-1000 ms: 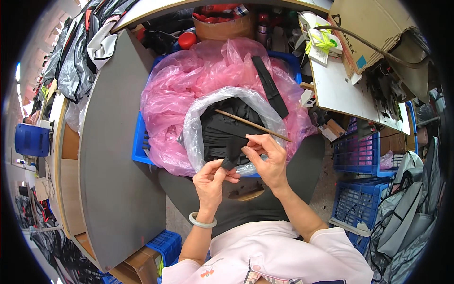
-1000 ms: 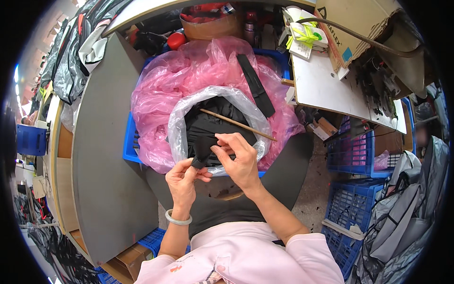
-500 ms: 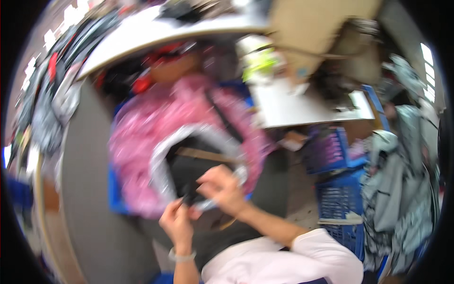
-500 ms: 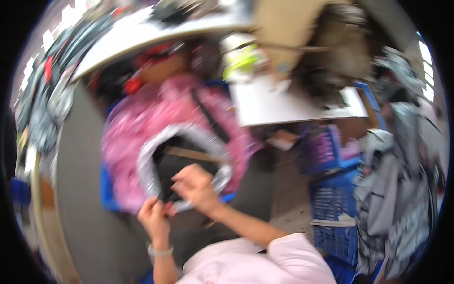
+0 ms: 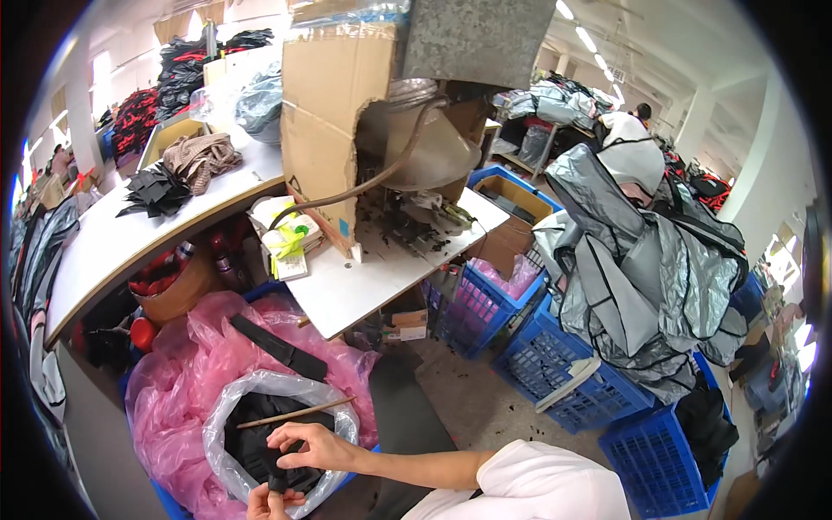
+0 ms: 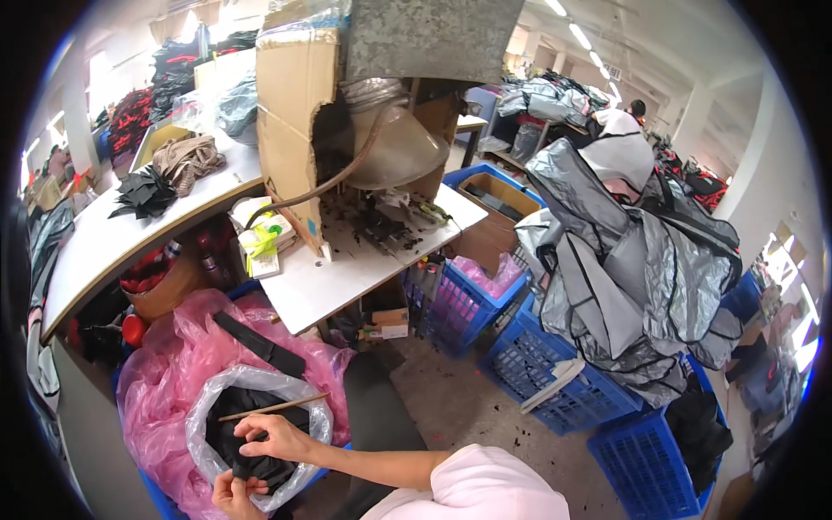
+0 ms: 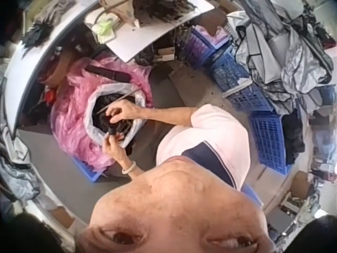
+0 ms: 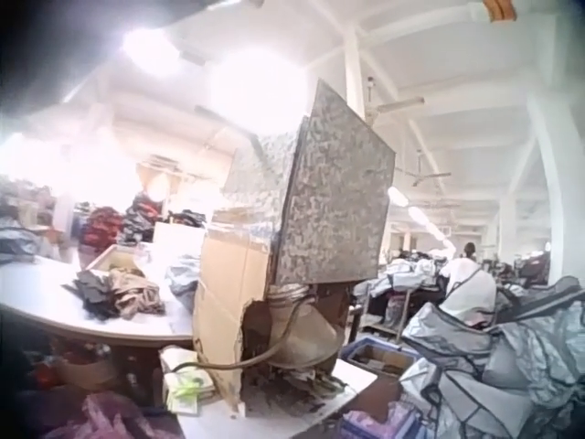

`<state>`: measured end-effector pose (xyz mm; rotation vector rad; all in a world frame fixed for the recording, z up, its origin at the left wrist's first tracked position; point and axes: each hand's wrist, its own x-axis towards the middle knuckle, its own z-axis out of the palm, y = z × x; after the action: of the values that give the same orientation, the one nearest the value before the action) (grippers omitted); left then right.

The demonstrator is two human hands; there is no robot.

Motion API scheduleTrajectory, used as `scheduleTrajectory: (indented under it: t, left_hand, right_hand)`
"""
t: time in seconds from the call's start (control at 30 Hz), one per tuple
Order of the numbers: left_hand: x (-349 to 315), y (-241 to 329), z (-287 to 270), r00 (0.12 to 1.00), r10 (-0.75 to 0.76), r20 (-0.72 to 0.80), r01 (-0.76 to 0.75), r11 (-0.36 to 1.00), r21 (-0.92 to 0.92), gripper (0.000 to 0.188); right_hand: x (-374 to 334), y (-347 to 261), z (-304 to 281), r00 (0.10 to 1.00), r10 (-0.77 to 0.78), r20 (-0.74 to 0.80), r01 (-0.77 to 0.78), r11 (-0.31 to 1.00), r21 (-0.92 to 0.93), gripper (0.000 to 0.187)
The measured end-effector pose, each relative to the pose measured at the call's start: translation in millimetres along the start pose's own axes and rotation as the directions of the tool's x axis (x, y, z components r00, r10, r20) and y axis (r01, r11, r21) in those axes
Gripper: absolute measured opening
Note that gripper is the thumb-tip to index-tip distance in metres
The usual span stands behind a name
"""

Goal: The recorder is inspecting and organizing long black plastic or rubber strips at a manufacturing workstation.

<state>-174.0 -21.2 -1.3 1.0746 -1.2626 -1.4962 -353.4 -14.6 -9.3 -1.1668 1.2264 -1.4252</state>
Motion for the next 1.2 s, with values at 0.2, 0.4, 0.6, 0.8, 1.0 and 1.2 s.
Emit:
scheduleTrajectory:
  t: [0.2, 0.4, 0.6, 0.8, 1.0, 1.2]
  left_hand:
    - [9, 6, -11, 0.999, 0.05, -0.005, -0.049, 0.991, 0.122, 0.017]
    - [18, -7, -11, 0.989, 0.144, -0.026, -0.136, 0.972, 0.19, 0.018]
    - [27, -4, 13, 0.986, 0.139, -0.096, -0.153, 0.976, -0.157, 0.029]
    - [42, -11, 10, 0.983, -0.13, 0.129, 0.183, 0.706, -0.684, 0.039]
    - [25, 27, 29, 0.998, -0.025, 0.055, 0.053, 0.793, -0.607, 0.023]
    - [39, 20, 35, 0.97, 0.209, 0.122, -0.119, 0.852, -0.511, 0.022]
  right_hand:
    - [-1, 22, 11, 0.987, 0.12, 0.11, -0.147, 0.949, 0.278, 0.023]
    - [-11, 13, 9, 0.955, 0.245, 0.165, -0.277, 0.938, 0.21, 0.026]
    - [-12, 5, 30, 0.954, 0.291, 0.069, -0.299, 0.916, 0.269, 0.022]
    - [-37, 18, 33, 0.953, -0.28, 0.115, 0.301, 0.839, -0.453, 0.018]
    - [-26, 5, 35, 0.756, 0.283, 0.591, -0.61, 0.632, 0.478, 0.022]
    - [-28, 19, 24, 0.624, 0.139, 0.769, -0.767, 0.296, 0.569, 0.058]
